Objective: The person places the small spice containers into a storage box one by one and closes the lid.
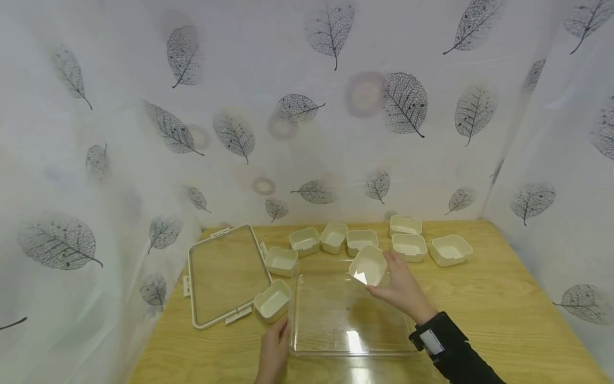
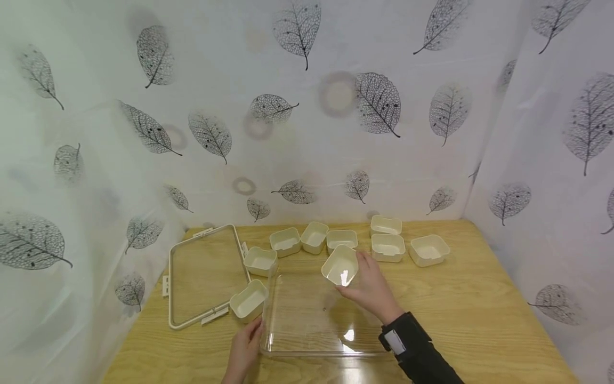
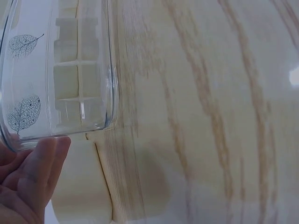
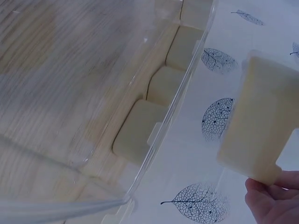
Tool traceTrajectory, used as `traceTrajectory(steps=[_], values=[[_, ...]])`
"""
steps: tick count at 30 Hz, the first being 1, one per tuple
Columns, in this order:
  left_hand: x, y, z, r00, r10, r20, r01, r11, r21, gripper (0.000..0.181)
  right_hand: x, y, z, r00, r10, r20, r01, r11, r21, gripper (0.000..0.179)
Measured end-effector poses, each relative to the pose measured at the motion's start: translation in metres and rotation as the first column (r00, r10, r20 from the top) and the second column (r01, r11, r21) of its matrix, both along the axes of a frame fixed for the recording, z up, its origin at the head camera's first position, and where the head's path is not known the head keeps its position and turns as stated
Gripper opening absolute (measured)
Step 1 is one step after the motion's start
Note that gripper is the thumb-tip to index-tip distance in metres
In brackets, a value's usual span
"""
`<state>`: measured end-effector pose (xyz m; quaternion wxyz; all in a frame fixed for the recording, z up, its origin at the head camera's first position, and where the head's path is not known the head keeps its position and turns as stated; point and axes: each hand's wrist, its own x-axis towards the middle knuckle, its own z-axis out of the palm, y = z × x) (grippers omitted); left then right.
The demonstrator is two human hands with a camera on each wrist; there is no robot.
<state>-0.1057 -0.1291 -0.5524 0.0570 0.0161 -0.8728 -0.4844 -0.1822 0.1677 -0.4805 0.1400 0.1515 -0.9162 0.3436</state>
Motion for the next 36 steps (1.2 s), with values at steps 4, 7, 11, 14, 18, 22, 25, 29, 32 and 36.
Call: traceTrajectory(steps=[4, 7, 11, 14, 18, 22, 25, 29, 32, 36], values=[[0.001, 0.001, 0.001, 1.000, 0.003, 0.002, -0.003, 1.000, 0.011, 0.024, -0.004, -0.013, -0.003, 1.000, 0.026, 0.005, -0.026, 0.998, 0.058, 0.092], [0.000, 0.001, 0.002, 1.000, 0.002, 0.007, -0.002, 1.000, 0.019, 0.024, -0.005, -0.022, -0.006, 0.999, 0.046, 0.011, -0.046, 0.996, 0.080, 0.092], [0.001, 0.001, 0.003, 1.000, 0.000, 0.010, 0.000, 1.000, 0.025, 0.024, -0.005, -0.034, -0.012, 0.994, 0.097, 0.041, -0.099, 0.993, 0.066, 0.090], [0.001, 0.001, 0.004, 1.000, 0.002, 0.007, -0.002, 1.000, 0.027, 0.024, -0.004, -0.041, -0.016, 0.988, 0.140, 0.062, -0.144, 0.987, 0.074, 0.090], [0.001, 0.001, 0.004, 1.000, 0.015, 0.016, -0.016, 0.999, 0.028, 0.024, -0.005, -0.047, -0.020, 0.977, 0.190, 0.098, -0.202, 0.970, 0.135, 0.089], [0.000, 0.001, 0.004, 0.998, 0.034, 0.047, -0.036, 0.999, 0.032, 0.025, -0.009, -0.051, -0.026, 0.958, 0.240, 0.157, -0.267, 0.945, 0.189, 0.088], [0.000, 0.001, 0.005, 0.998, 0.036, 0.048, -0.037, 0.999, 0.021, 0.025, -0.010, -0.052, -0.031, 0.937, 0.276, 0.212, -0.319, 0.925, 0.207, 0.088], [0.000, 0.001, 0.005, 1.000, 0.018, 0.021, -0.018, 1.000, -0.007, 0.024, -0.011, -0.053, -0.036, 0.898, 0.341, 0.279, -0.406, 0.886, 0.224, 0.088], [0.001, 0.000, 0.004, 1.000, 0.008, 0.011, -0.008, 1.000, -0.015, 0.024, -0.013, -0.053, -0.039, 0.866, 0.393, 0.307, -0.470, 0.850, 0.238, 0.087], [0.000, 0.000, 0.004, 0.999, 0.012, 0.030, -0.012, 1.000, -0.002, 0.024, -0.016, -0.052, -0.041, 0.832, 0.451, 0.324, -0.531, 0.815, 0.230, 0.086]])
